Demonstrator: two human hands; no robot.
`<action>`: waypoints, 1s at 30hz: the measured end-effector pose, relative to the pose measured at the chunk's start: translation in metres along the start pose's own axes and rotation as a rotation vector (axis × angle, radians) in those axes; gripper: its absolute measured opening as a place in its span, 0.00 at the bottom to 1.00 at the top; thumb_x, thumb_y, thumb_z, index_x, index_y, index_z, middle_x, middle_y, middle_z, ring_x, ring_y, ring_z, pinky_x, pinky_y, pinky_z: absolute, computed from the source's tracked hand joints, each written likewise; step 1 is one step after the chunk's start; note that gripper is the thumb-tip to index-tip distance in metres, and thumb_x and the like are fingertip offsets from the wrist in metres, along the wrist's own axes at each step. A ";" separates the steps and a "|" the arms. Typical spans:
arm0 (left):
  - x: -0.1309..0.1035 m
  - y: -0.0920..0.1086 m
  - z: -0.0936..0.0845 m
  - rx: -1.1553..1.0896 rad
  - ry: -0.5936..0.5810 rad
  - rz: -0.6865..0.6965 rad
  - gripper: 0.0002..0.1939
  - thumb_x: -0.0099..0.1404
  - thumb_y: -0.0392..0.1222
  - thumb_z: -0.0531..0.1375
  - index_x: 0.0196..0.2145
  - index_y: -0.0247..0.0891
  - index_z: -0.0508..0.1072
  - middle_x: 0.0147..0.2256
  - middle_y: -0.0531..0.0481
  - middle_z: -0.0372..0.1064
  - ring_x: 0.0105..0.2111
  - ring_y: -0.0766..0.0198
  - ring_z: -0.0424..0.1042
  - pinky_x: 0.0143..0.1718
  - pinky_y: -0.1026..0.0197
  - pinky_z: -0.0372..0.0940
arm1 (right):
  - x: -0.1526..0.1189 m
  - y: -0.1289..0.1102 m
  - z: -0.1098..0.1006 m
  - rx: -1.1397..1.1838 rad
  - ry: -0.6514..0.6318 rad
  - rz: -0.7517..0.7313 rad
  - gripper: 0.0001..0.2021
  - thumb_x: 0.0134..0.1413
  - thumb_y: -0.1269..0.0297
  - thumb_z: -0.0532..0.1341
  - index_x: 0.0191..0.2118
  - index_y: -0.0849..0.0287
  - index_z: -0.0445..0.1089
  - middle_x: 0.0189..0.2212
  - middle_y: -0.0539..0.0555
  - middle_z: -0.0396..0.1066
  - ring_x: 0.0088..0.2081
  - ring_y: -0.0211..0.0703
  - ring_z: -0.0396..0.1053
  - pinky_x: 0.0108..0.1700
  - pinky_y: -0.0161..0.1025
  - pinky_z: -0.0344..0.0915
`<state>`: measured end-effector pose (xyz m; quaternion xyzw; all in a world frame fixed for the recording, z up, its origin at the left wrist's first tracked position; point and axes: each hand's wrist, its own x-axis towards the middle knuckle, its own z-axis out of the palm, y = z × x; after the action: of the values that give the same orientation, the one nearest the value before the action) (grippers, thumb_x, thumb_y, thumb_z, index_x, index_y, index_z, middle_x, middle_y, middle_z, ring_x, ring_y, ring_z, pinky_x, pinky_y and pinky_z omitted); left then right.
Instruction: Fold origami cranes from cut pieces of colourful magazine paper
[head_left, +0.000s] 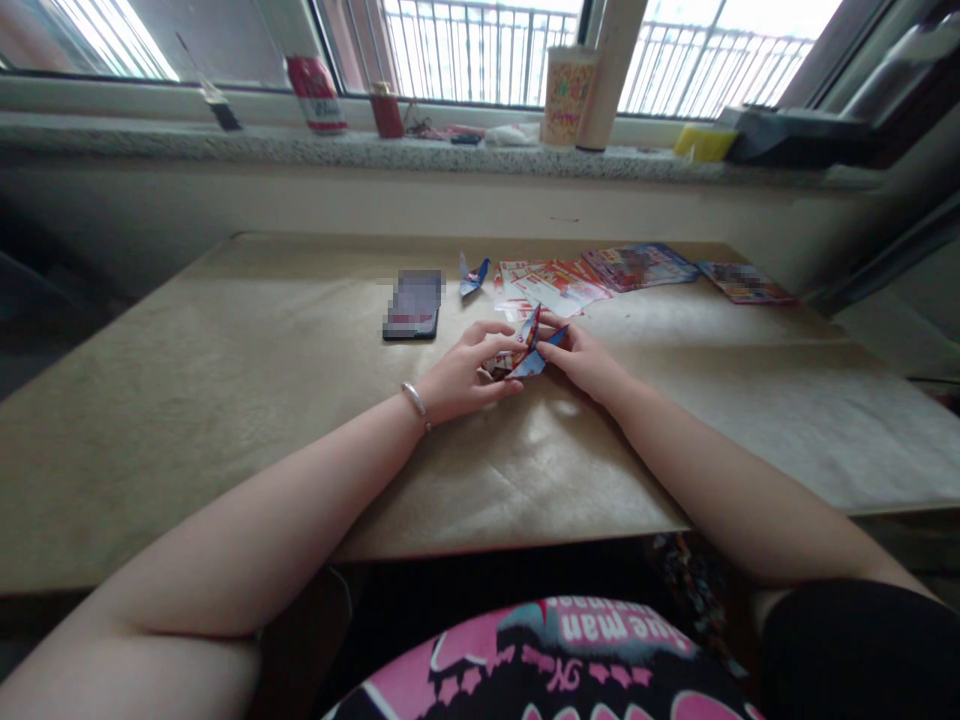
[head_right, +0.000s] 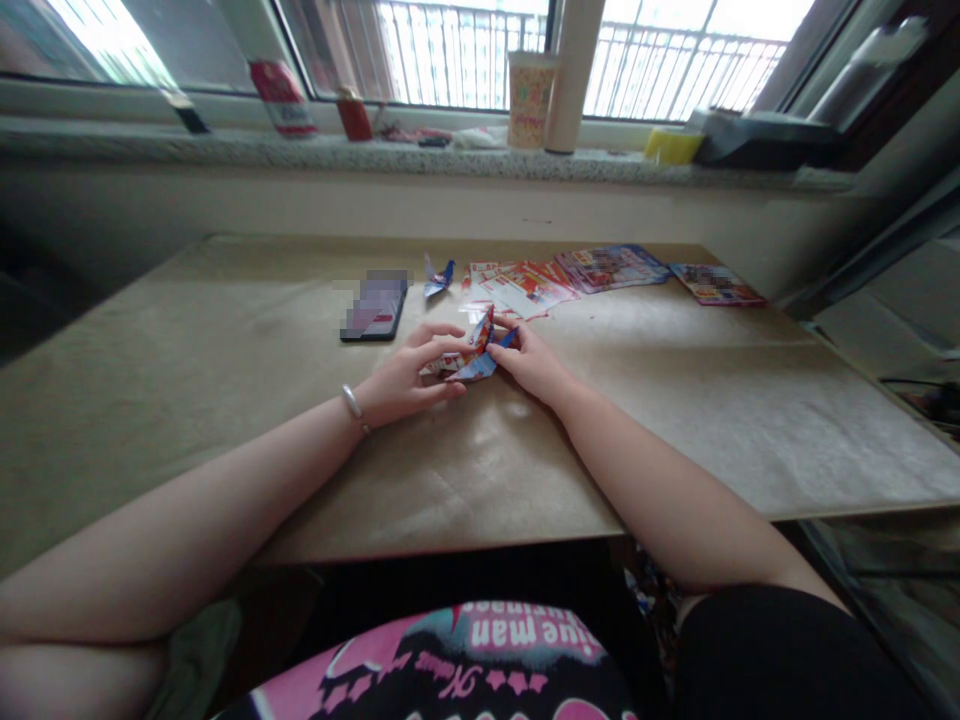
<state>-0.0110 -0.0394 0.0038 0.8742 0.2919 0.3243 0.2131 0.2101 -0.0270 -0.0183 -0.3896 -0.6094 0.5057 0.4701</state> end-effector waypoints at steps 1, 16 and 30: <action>0.001 0.000 0.000 -0.001 0.005 0.013 0.21 0.60 0.48 0.65 0.50 0.41 0.72 0.56 0.42 0.60 0.58 0.53 0.63 0.61 0.50 0.59 | 0.000 0.001 0.000 -0.021 -0.001 -0.004 0.30 0.44 0.55 0.67 0.54 0.55 0.62 0.48 0.56 0.74 0.50 0.48 0.72 0.56 0.52 0.67; 0.001 0.000 -0.005 0.176 -0.033 -0.040 0.20 0.60 0.50 0.63 0.47 0.39 0.70 0.47 0.44 0.69 0.47 0.55 0.70 0.51 0.52 0.65 | 0.003 0.004 -0.005 -0.494 0.105 -0.072 0.19 0.50 0.63 0.62 0.50 0.58 0.71 0.46 0.57 0.73 0.41 0.45 0.71 0.48 0.46 0.70; -0.001 -0.008 -0.005 0.513 0.016 0.134 0.16 0.58 0.33 0.60 0.42 0.48 0.76 0.51 0.48 0.65 0.55 0.50 0.61 0.59 0.43 0.57 | 0.005 0.007 -0.015 -0.371 0.062 -0.058 0.18 0.48 0.65 0.64 0.48 0.56 0.72 0.43 0.52 0.77 0.38 0.44 0.74 0.48 0.47 0.71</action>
<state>-0.0181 -0.0336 0.0024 0.9144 0.3079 0.2598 -0.0396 0.2232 -0.0173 -0.0232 -0.4675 -0.6884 0.3586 0.4231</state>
